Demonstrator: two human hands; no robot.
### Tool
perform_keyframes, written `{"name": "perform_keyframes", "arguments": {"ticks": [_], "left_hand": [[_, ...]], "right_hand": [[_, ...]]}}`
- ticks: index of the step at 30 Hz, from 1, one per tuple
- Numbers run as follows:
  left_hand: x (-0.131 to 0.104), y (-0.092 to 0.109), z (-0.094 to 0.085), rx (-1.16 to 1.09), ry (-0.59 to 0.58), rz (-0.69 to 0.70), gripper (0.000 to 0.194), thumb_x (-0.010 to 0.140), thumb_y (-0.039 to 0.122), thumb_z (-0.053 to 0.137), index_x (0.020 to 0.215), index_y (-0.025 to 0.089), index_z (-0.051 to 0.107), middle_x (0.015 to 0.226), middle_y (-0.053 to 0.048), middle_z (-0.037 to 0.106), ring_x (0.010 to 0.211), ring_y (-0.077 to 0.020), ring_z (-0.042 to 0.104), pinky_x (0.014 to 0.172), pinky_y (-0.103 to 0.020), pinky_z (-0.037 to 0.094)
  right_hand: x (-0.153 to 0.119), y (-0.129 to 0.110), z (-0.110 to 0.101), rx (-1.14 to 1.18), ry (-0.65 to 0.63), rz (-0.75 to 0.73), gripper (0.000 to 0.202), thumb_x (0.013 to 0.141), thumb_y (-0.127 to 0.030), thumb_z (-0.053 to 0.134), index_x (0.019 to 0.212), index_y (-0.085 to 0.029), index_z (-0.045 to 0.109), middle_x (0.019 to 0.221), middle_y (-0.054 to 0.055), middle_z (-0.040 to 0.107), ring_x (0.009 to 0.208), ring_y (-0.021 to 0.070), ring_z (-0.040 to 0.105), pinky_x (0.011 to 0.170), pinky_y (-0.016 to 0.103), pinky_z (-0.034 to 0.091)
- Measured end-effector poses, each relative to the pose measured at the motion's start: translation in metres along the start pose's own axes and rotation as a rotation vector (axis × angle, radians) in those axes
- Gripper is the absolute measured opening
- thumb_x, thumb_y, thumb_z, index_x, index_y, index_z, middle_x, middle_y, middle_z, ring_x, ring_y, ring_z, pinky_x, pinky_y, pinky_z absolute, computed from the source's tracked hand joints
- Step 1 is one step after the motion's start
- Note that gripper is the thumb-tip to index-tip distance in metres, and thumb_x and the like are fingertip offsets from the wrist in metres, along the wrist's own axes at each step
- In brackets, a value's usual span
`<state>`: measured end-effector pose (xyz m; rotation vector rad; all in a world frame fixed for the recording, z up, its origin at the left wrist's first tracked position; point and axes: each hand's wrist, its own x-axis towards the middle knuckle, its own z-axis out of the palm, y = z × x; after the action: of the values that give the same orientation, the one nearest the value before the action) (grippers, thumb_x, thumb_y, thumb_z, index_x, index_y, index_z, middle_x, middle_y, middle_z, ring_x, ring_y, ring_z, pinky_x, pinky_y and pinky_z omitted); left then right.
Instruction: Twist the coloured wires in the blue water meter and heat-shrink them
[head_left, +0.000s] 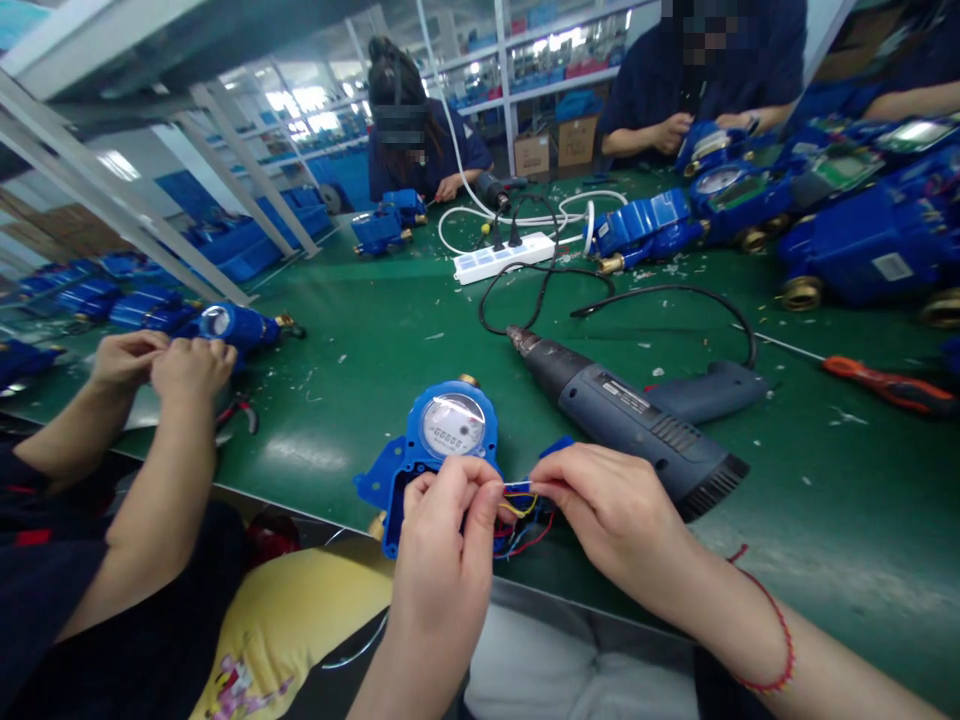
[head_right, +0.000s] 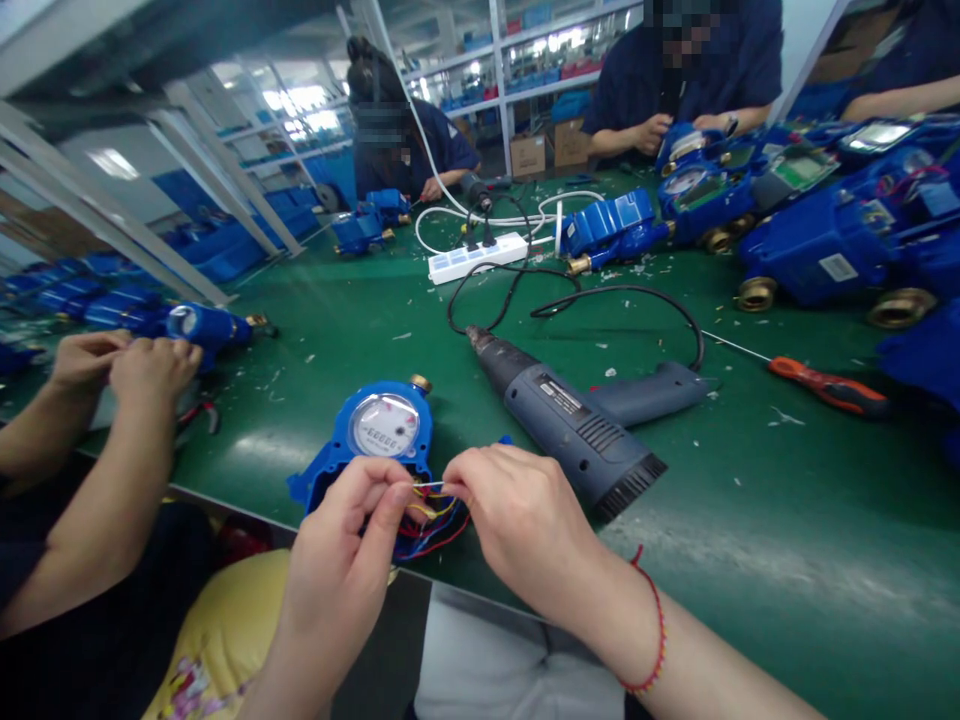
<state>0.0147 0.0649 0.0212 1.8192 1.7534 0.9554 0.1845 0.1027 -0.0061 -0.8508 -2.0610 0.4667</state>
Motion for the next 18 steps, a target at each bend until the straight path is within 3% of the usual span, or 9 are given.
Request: {"name": "perform_keyframes", "arguments": {"ticks": [5, 12, 15, 18], "left_hand": [[0.0003, -0.0008, -0.0008, 0.019, 0.021, -0.010, 0.016, 0.096, 0.028, 0.041, 0.082, 0.027, 0.050, 0.063, 0.003, 0.067, 0.068, -0.0210, 0.064, 0.065, -0.033, 0.045], [-0.0013, -0.0006, -0.0021, -0.032, 0.025, -0.045, 0.017, 0.096, 0.030, 0.042, 0.082, 0.026, 0.051, 0.065, 0.001, 0.067, 0.068, -0.0200, 0.063, 0.064, -0.031, 0.045], [-0.0010, -0.0009, -0.0015, -0.030, 0.026, -0.043, 0.018, 0.096, 0.031, 0.042, 0.081, 0.026, 0.050, 0.064, 0.002, 0.066, 0.066, -0.0196, 0.062, 0.063, -0.031, 0.044], [-0.0012, -0.0013, -0.0007, -0.021, 0.024, -0.044, 0.017, 0.096, 0.031, 0.041, 0.081, 0.027, 0.049, 0.061, 0.003, 0.063, 0.065, -0.0198, 0.061, 0.060, -0.030, 0.043]], "right_hand": [[0.0005, 0.0003, -0.0047, 0.034, -0.016, 0.028, 0.018, 0.095, -0.005, 0.041, 0.085, -0.018, 0.049, 0.072, -0.001, 0.059, 0.064, 0.0121, 0.056, 0.059, 0.023, 0.040], [0.0054, -0.0034, -0.0091, 0.084, -0.094, 0.047, 0.010, 0.095, -0.009, 0.051, 0.097, -0.016, 0.058, 0.086, 0.002, 0.063, 0.077, 0.0147, 0.059, 0.069, 0.025, 0.043], [0.0061, -0.0038, -0.0089, 0.050, -0.169, 0.083, 0.008, 0.094, -0.012, 0.054, 0.090, -0.017, 0.059, 0.083, 0.001, 0.060, 0.073, 0.0146, 0.056, 0.067, 0.026, 0.040], [0.0071, -0.0052, -0.0082, 0.073, -0.165, 0.121, 0.012, 0.094, -0.012, 0.052, 0.085, -0.018, 0.055, 0.080, -0.001, 0.057, 0.069, 0.0130, 0.053, 0.062, 0.025, 0.036]]}}
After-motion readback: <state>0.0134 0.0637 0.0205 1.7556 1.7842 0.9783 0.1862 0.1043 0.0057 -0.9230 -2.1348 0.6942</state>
